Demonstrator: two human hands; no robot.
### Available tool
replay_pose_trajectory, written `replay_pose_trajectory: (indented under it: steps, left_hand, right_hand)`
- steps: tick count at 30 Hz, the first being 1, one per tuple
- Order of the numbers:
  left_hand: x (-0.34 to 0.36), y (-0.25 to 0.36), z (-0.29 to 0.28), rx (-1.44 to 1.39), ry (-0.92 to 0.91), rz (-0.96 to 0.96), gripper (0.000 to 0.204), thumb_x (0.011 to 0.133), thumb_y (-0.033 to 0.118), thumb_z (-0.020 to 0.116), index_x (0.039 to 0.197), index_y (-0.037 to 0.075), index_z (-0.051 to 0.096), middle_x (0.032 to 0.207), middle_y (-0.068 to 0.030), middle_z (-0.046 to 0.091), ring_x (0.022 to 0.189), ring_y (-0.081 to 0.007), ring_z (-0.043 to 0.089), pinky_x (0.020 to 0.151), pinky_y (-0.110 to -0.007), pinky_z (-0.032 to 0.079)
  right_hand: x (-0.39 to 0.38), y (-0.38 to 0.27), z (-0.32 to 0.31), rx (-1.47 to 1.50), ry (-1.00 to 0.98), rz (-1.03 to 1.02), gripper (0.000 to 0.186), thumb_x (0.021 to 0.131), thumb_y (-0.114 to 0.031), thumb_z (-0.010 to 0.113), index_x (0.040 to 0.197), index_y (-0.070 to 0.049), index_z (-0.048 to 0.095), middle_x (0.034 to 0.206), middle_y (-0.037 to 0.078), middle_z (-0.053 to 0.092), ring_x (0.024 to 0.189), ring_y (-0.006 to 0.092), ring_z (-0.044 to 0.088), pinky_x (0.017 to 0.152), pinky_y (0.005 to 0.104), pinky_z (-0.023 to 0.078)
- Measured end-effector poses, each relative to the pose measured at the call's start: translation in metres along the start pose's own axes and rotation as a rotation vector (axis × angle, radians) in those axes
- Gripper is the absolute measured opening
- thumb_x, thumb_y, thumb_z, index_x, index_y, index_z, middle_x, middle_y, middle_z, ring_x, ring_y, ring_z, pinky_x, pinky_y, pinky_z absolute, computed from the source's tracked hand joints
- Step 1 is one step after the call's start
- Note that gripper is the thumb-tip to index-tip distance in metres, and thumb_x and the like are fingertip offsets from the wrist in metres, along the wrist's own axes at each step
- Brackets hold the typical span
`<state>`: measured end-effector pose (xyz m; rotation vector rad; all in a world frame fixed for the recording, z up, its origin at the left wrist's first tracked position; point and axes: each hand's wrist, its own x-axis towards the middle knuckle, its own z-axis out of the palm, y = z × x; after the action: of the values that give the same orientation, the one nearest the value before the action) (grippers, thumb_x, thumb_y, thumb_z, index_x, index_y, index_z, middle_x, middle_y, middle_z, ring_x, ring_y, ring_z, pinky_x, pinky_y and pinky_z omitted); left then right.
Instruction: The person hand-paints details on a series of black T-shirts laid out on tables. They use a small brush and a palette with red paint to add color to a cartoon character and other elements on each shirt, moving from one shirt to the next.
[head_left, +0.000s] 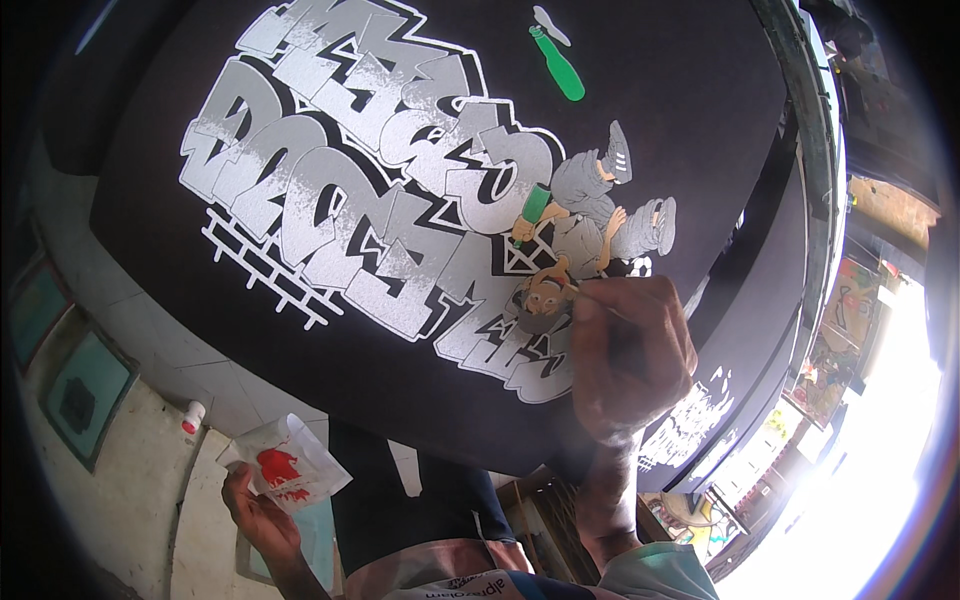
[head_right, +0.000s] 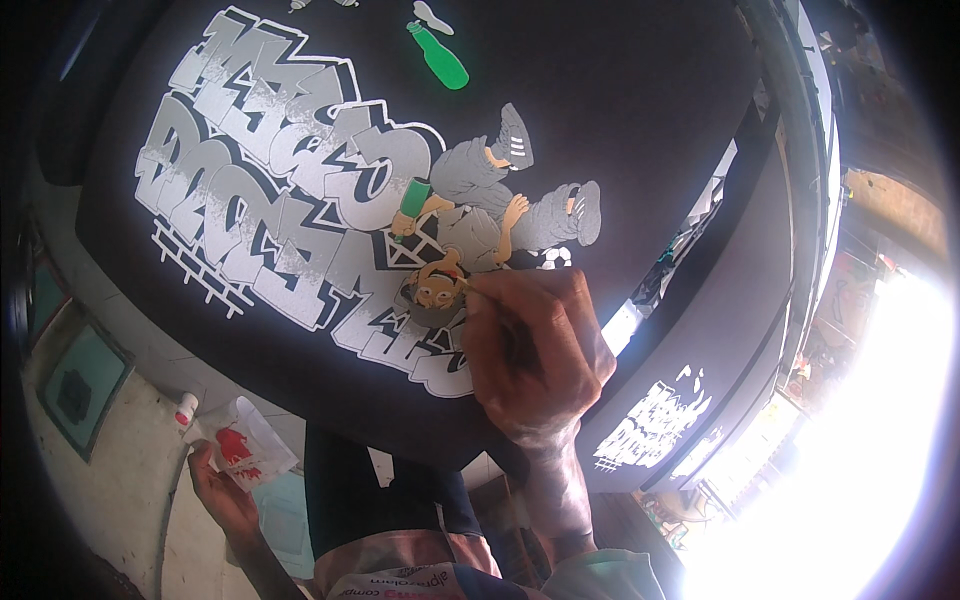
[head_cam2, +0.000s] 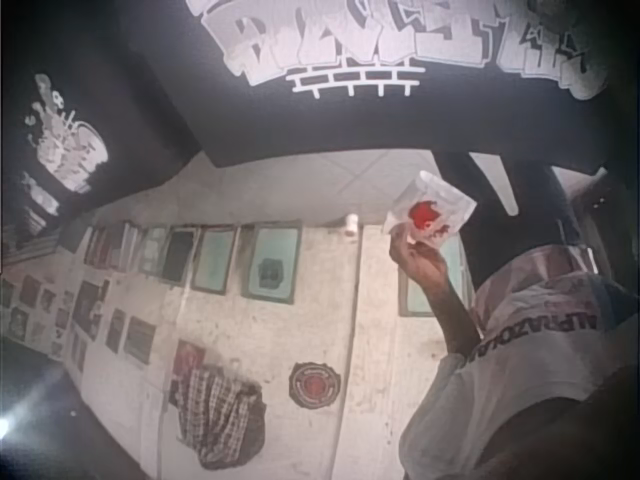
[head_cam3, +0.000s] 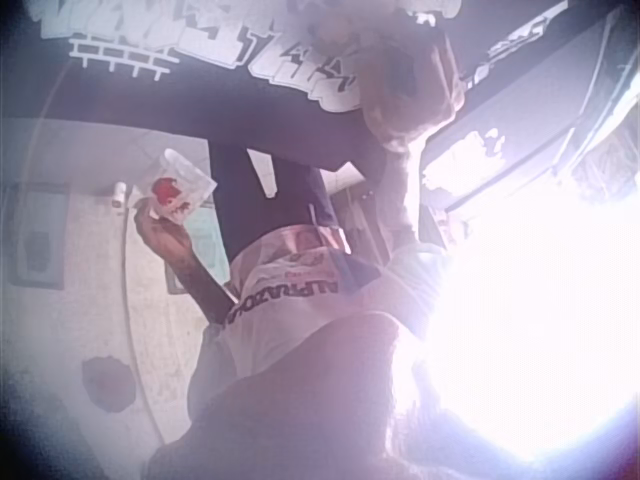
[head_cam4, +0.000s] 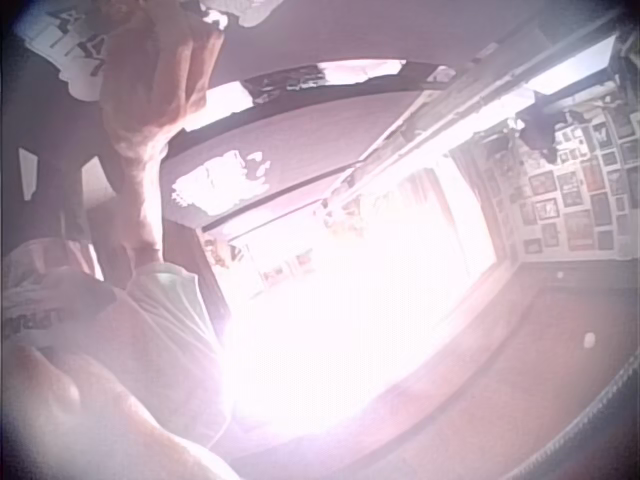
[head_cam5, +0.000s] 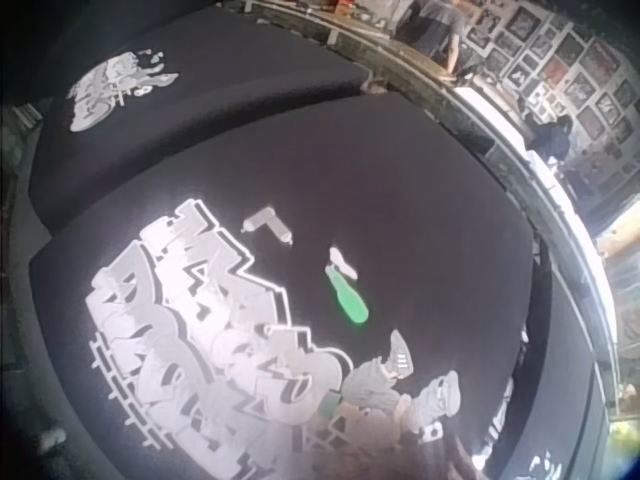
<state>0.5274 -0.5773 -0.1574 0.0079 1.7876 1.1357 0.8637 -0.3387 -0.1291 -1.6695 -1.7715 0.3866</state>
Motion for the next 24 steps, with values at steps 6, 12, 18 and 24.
replay_pose_trajectory:
  steps: [6, 12, 18, 24]
  left_hand:
    - [0.0007, -0.0006, -0.0025, -0.013, -0.018, 0.008, 0.025, 0.1, 0.029, 0.052, 0.115, 0.011, 0.061, 0.119, -0.0062, 0.052, 0.119, -0.0209, 0.056, 0.1, -0.041, 0.051]
    - [-0.0004, -0.0003, -0.0012, 0.008, -0.032, 0.036, 0.026, 0.1, 0.028, 0.051, 0.115, 0.01, 0.061, 0.12, -0.0063, 0.052, 0.119, -0.0216, 0.056, 0.1, -0.041, 0.051]
    - [0.0004, -0.0035, -0.0071, -0.013, -0.043, 0.031, 0.029, 0.1, 0.031, 0.051, 0.118, 0.011, 0.06, 0.121, -0.0075, 0.052, 0.121, -0.0223, 0.056, 0.099, -0.041, 0.053]
    - [-0.0002, -0.001, -0.0032, 0.012, -0.032, 0.025, 0.029, 0.099, 0.032, 0.052, 0.118, 0.011, 0.06, 0.122, -0.0079, 0.052, 0.121, -0.0229, 0.056, 0.099, -0.041, 0.053]
  right_hand:
    - [0.0, -0.0001, -0.0025, -0.018, 0.004, 0.006, 0.019, 0.073, 0.007, 0.075, 0.09, 0.0, 0.072, 0.082, 0.009, 0.067, 0.065, 0.0146, 0.064, 0.053, 0.0262, 0.048]
    - [-0.0001, 0.001, -0.0023, -0.021, 0.009, 0.001, 0.019, 0.073, 0.007, 0.075, 0.09, -0.001, 0.072, 0.081, 0.008, 0.067, 0.065, 0.0146, 0.065, 0.053, 0.0263, 0.048]
    - [0.0, 0.0018, -0.0019, -0.022, 0.016, -0.015, 0.019, 0.073, 0.008, 0.075, 0.09, -0.001, 0.072, 0.081, 0.008, 0.067, 0.064, 0.0146, 0.065, 0.053, 0.0263, 0.048]
    - [0.0001, 0.0005, -0.0015, -0.024, 0.022, -0.012, 0.019, 0.072, 0.008, 0.075, 0.089, -0.001, 0.072, 0.081, 0.008, 0.067, 0.064, 0.0145, 0.064, 0.053, 0.0263, 0.048]
